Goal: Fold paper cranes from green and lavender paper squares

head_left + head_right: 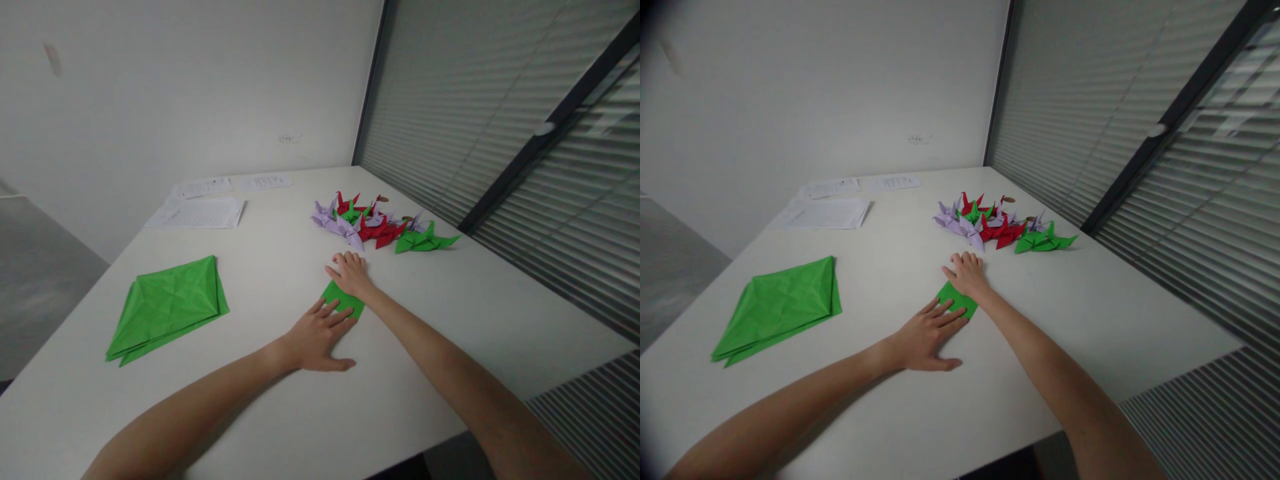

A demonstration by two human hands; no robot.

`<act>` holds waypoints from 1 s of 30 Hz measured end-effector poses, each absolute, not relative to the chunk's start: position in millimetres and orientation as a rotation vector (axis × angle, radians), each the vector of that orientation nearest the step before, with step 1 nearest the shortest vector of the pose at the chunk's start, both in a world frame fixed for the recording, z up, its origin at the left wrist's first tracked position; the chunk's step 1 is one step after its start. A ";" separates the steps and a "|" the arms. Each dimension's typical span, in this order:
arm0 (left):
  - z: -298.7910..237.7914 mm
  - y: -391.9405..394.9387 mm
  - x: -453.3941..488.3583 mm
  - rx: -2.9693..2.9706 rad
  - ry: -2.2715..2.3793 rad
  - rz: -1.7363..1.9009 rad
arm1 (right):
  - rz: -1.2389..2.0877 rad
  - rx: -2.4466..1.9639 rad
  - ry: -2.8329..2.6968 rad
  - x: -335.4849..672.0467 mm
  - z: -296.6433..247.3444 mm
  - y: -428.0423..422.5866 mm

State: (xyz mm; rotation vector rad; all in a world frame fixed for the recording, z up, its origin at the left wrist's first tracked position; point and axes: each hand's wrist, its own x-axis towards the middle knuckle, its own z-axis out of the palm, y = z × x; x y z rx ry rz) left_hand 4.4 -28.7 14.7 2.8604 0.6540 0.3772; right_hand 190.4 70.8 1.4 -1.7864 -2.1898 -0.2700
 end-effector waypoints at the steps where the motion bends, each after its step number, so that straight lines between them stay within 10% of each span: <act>1: 15.6 -29.9 4.1 2.854 0.694 0.395 | -0.269 -1.777 -2.201 190.4 1.6 70.1; 30: 25.0 -38.8 3.8 3.004 0.943 0.327 | 0.021 -1.353 -2.470 187.8 7.0 33.9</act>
